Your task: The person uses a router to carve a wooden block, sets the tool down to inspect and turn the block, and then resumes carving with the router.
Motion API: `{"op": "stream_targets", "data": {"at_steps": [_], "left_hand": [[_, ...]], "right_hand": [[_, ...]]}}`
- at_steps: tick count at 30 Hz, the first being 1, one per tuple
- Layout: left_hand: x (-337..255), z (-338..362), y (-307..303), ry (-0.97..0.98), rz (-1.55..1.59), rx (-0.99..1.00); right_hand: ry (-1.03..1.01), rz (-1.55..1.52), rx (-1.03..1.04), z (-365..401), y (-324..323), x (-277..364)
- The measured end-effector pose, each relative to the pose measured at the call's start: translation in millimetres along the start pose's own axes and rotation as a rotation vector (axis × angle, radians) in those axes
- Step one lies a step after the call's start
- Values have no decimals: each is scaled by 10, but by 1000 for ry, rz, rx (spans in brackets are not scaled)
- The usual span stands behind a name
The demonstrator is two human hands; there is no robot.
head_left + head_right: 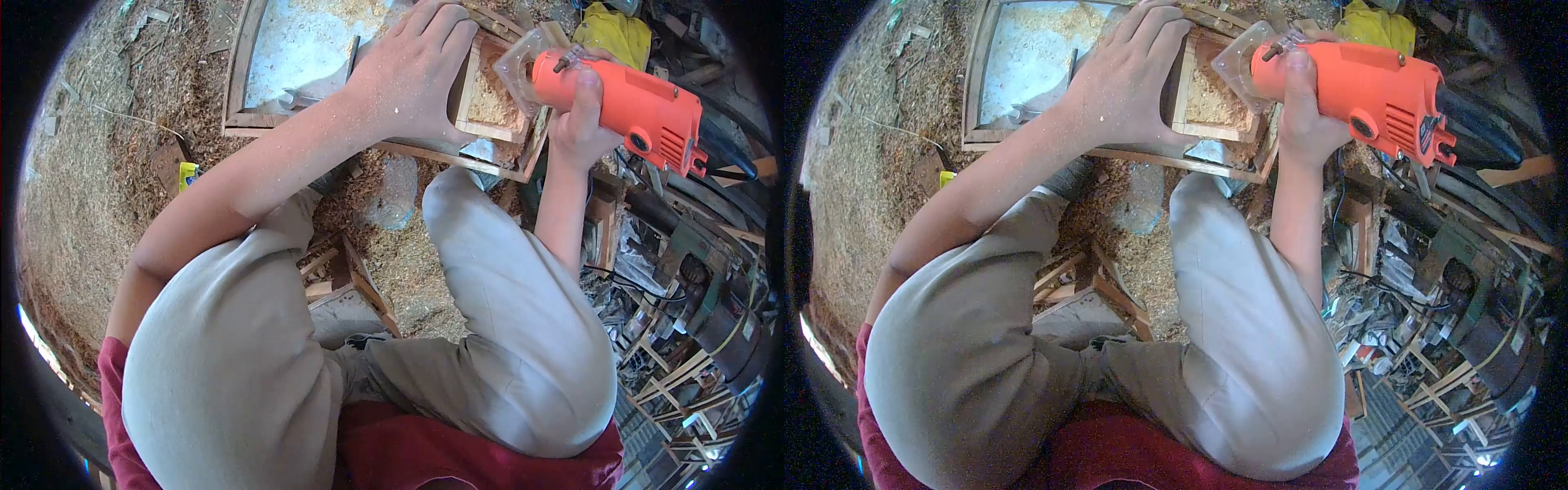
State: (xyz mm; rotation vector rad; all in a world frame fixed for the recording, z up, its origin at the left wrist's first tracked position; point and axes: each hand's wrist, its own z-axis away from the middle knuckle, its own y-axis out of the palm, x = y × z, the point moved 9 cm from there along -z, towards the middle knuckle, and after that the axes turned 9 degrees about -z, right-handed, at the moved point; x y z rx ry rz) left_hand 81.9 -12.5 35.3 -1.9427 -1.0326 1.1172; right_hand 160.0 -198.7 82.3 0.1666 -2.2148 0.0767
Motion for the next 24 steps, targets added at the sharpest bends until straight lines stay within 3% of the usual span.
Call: {"op": "stream_targets", "data": {"at_steps": [24], "left_hand": [[-13,14,-11,-7,-25,-19]], "right_hand": [[-28,-26,-2,-52,158,43]]}}
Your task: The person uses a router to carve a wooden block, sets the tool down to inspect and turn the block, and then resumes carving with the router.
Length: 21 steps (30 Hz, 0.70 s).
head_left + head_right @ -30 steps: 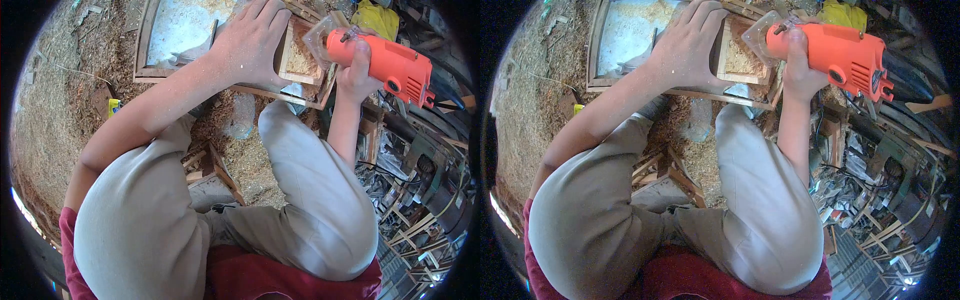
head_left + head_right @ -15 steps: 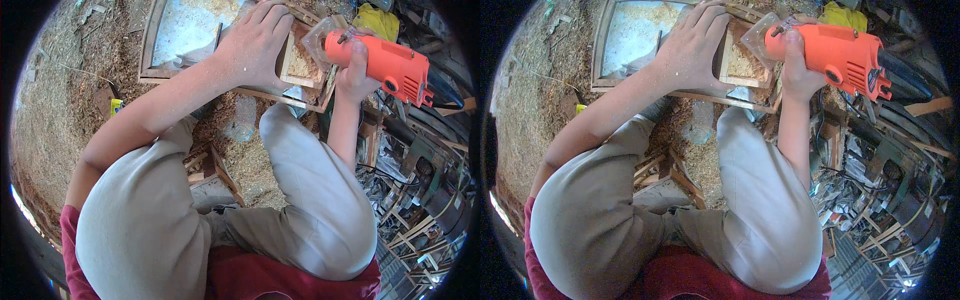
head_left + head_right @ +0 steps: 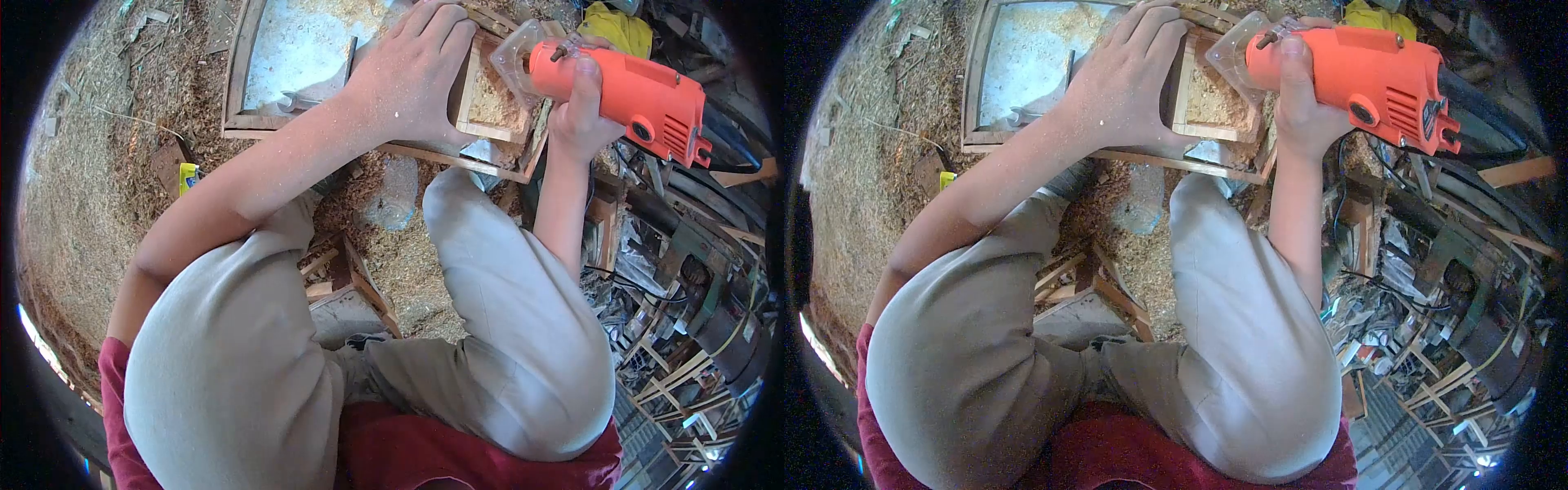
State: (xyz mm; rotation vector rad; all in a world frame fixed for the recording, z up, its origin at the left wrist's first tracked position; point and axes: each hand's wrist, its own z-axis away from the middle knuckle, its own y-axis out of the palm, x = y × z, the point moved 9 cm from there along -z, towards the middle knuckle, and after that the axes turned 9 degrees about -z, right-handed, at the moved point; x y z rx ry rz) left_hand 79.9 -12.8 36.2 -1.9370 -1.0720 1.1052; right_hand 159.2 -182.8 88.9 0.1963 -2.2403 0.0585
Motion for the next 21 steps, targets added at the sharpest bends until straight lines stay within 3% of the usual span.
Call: {"op": "stream_targets", "data": {"at_steps": [5,21], "left_hand": [[-9,-6,-27,-9,-15,6],[0,-4,5,-16,5,6]], "right_hand": [[2,-74,70,-19,-65,-81],[15,28,21,14,-137,-56]]}}
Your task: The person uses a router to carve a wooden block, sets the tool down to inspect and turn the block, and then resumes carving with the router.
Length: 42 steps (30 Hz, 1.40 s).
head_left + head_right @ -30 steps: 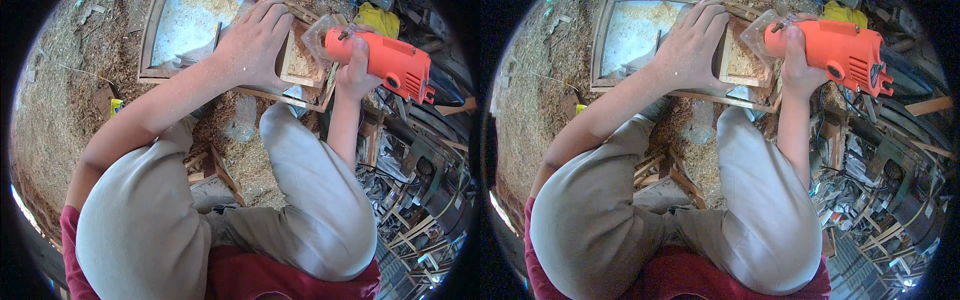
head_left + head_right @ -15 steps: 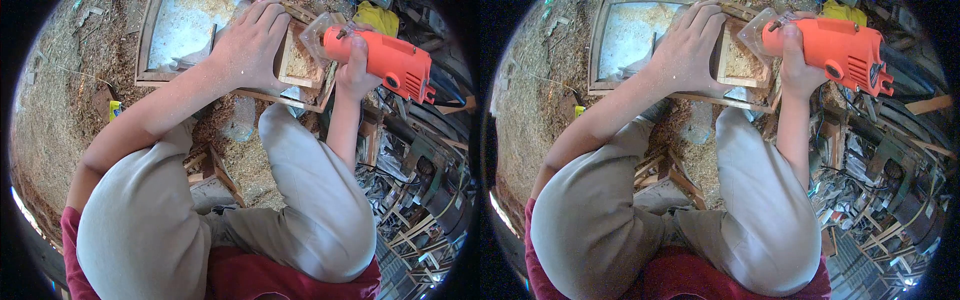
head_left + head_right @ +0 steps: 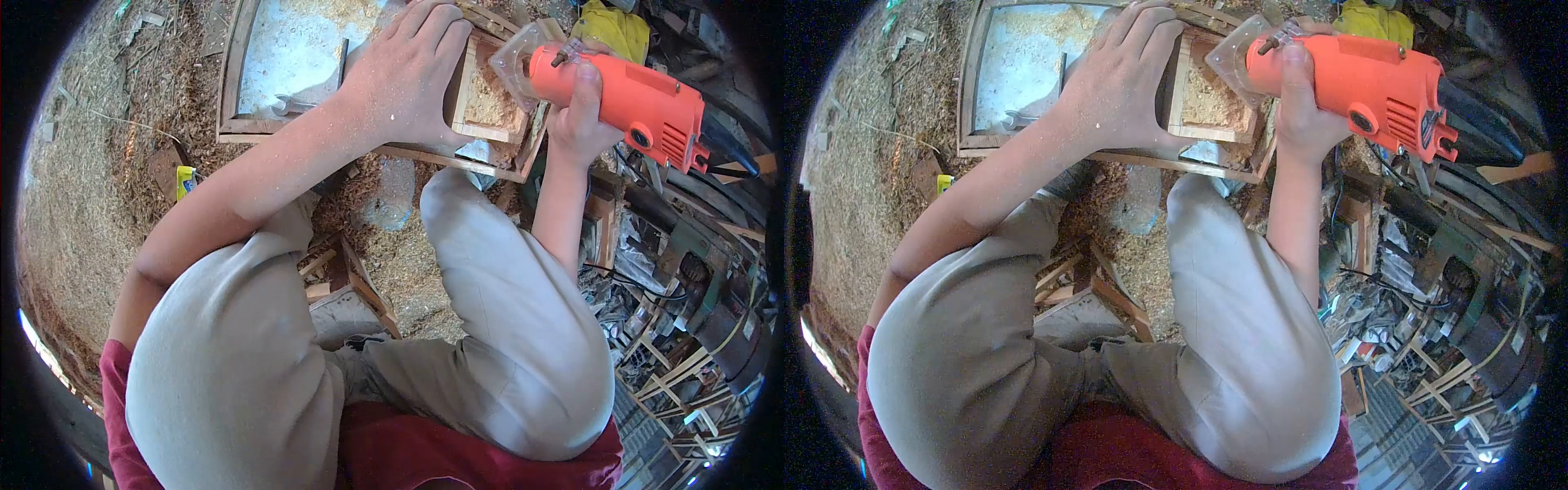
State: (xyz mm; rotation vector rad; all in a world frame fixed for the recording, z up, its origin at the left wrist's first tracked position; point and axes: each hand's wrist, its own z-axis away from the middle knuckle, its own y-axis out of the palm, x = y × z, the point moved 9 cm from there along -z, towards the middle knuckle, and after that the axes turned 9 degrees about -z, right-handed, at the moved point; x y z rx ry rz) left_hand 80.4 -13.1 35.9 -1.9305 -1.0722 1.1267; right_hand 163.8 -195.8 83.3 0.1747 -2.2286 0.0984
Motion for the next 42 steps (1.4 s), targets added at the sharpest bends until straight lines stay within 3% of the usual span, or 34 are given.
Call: {"op": "stream_targets", "data": {"at_steps": [42], "left_hand": [[7,-1,4,15,-13,6]], "right_hand": [[-6,-33,5,-19,109,22]]}}
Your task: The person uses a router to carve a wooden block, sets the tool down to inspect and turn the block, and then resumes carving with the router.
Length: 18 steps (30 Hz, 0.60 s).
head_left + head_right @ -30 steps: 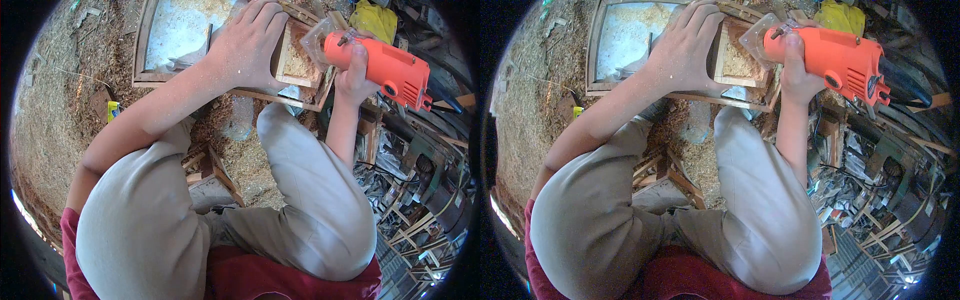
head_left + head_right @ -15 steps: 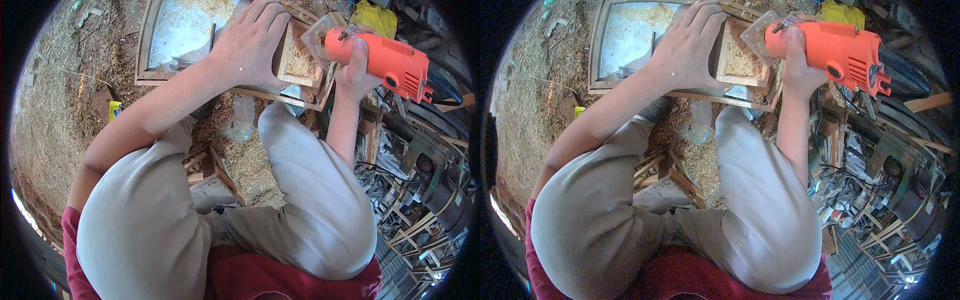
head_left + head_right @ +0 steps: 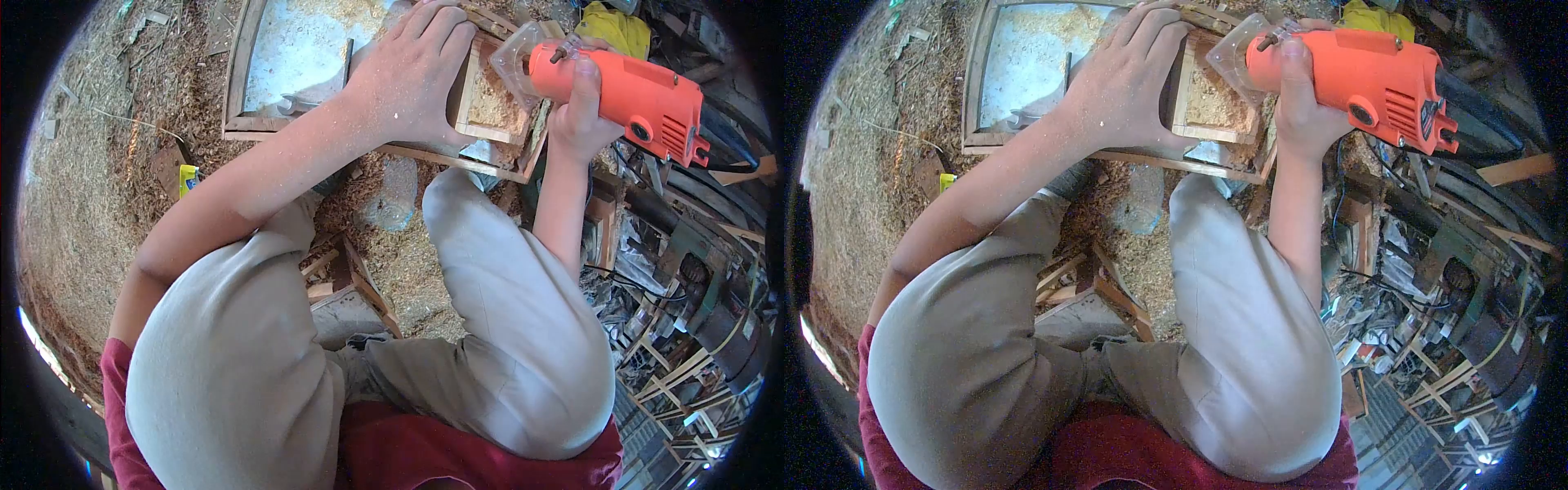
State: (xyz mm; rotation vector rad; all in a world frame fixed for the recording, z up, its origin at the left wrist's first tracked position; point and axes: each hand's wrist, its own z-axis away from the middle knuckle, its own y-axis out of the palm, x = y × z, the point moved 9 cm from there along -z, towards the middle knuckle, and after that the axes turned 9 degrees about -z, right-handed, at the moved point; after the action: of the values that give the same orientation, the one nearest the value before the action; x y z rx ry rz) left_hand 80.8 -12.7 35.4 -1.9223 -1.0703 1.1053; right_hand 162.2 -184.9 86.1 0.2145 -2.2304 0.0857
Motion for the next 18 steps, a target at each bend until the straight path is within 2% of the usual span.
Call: {"op": "stream_targets", "data": {"at_steps": [8,18], "left_hand": [[-23,-13,-17,-4,-6,0],[-31,-11,0,0,-27,16]], "right_hand": [[14,-123,29,-13,-86,-45],[34,-28,-16,42,-157,-14]]}}
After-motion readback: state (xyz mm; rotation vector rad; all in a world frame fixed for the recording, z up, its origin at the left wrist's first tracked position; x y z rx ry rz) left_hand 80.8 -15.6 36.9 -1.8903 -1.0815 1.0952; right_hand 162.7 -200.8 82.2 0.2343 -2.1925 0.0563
